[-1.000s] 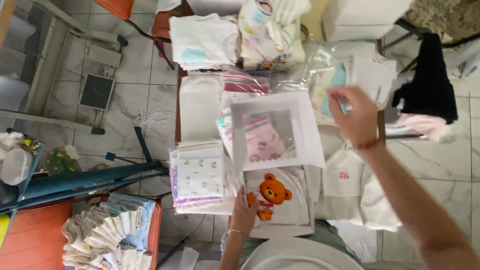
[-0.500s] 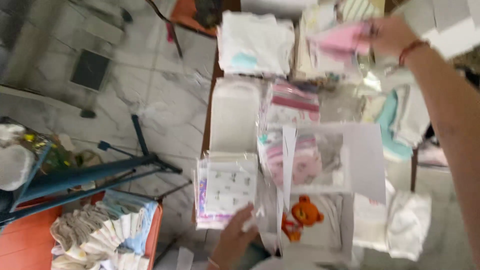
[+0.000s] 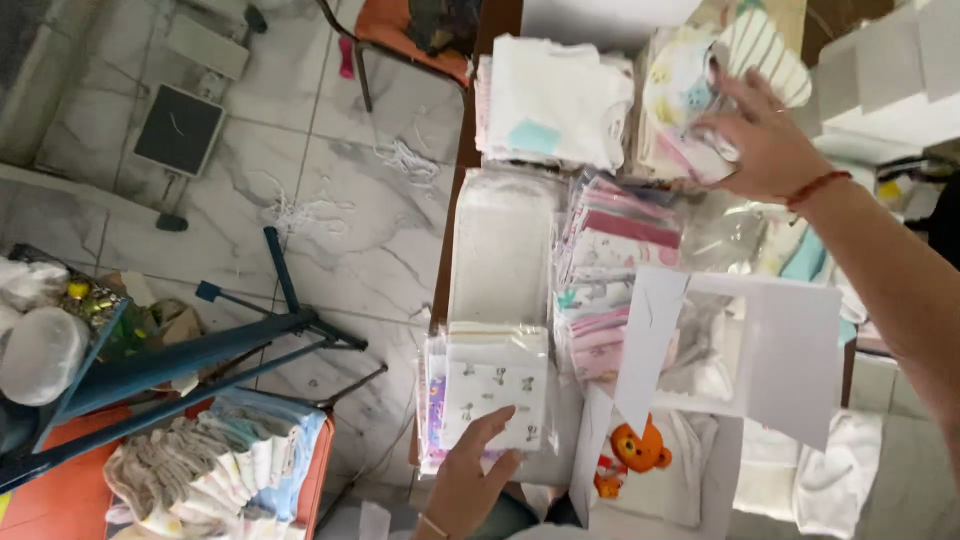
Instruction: The person folds small white baby garments and places them into white boxes with clear windows. They also handle plastic-wrapped baby socks and bibs, arranging them on a table and into boxes. The person repeatedly picks up, folds, and places items into the packaging.
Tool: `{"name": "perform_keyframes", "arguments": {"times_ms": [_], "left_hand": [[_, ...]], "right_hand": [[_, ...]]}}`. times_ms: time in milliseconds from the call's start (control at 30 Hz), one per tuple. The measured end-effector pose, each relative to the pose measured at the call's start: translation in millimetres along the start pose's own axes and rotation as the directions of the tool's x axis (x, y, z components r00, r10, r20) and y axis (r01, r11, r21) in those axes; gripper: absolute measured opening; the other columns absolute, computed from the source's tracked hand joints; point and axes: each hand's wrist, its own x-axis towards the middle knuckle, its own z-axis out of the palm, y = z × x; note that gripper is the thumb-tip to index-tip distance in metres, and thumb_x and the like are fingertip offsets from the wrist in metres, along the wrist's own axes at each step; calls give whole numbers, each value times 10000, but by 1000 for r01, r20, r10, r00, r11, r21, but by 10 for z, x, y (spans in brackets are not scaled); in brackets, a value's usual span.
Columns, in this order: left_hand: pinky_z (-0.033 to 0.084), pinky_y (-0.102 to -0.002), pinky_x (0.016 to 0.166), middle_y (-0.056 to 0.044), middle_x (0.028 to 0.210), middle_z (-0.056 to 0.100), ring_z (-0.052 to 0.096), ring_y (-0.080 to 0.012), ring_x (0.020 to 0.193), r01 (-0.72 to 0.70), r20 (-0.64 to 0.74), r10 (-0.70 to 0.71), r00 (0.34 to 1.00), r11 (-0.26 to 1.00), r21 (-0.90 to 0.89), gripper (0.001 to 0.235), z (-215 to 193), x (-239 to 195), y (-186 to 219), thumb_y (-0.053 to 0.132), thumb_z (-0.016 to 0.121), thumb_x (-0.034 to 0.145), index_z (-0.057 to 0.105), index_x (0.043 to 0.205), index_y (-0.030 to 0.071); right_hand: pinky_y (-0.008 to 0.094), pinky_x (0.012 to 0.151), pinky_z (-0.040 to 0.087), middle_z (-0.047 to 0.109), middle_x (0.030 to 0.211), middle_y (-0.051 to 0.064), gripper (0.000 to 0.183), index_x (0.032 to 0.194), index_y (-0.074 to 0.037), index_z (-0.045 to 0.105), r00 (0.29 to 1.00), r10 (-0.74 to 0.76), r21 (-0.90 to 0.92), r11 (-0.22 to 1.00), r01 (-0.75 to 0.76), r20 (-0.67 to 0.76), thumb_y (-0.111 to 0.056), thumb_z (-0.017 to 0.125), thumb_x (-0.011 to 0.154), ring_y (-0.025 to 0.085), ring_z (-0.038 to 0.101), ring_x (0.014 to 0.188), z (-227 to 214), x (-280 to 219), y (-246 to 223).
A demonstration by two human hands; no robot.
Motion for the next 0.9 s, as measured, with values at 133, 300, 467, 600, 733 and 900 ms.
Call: {"name": "perform_keyframes", "arguments": {"times_ms": [133,300,467,600,733,900], "left_hand": [[430,-292,869,56,1235,495,474,-145,1153,-98,-11,98,995,995,-10,425,-7,14,-27,284,509,787,457,1202,210],[397,-283,930,60,1174,566,523,-106,1108,-57,-48,49,998,982,-178,389,-120,154,217,216,533,769,512,1156,192],[426,-312,817,-7,1028,569,547,-143,973,-480,-315,422,850,866,-136,247,-66,619,894,116,525,807,547,1051,147],[198,-480,1040,61,1019,593,547,-162,985,-687,-147,756,638,645,335,232,384,1665,1530,109,417,807,551,978,191],[191,-524,1002,19,1086,560,519,-177,992,-279,-85,689,720,399,873,313,626,2691,1641,266,419,737,564,1011,227],[111,-551,1017,-22,1074,558,483,-223,1035,-162,-20,333,943,509,846,482,602,2560,1692,517,314,789,491,1130,226]], "right_hand": [[627,968,129,45,1443,179,837,1194,-48,377,939,270,104,949,-296,212,-373,727,508,389,2,1295,89,75,-191],[589,861,359,274,1351,231,846,1273,-55,358,933,272,0,960,-280,234,-273,731,545,369,197,1269,70,219,-193],[511,768,428,476,1216,82,803,1241,-117,451,971,215,24,975,-219,102,-284,682,491,214,423,1161,357,160,200],[490,817,395,394,1288,125,833,1272,-115,403,878,386,58,907,-417,285,-341,714,533,295,431,1103,93,250,-40],[500,748,427,424,1264,132,836,1233,-92,429,928,316,120,932,-342,196,-268,759,486,271,419,1136,200,203,49],[538,737,415,457,1217,130,848,1215,-98,449,963,242,121,959,-257,121,-292,761,451,282,421,1124,346,148,211]]}}
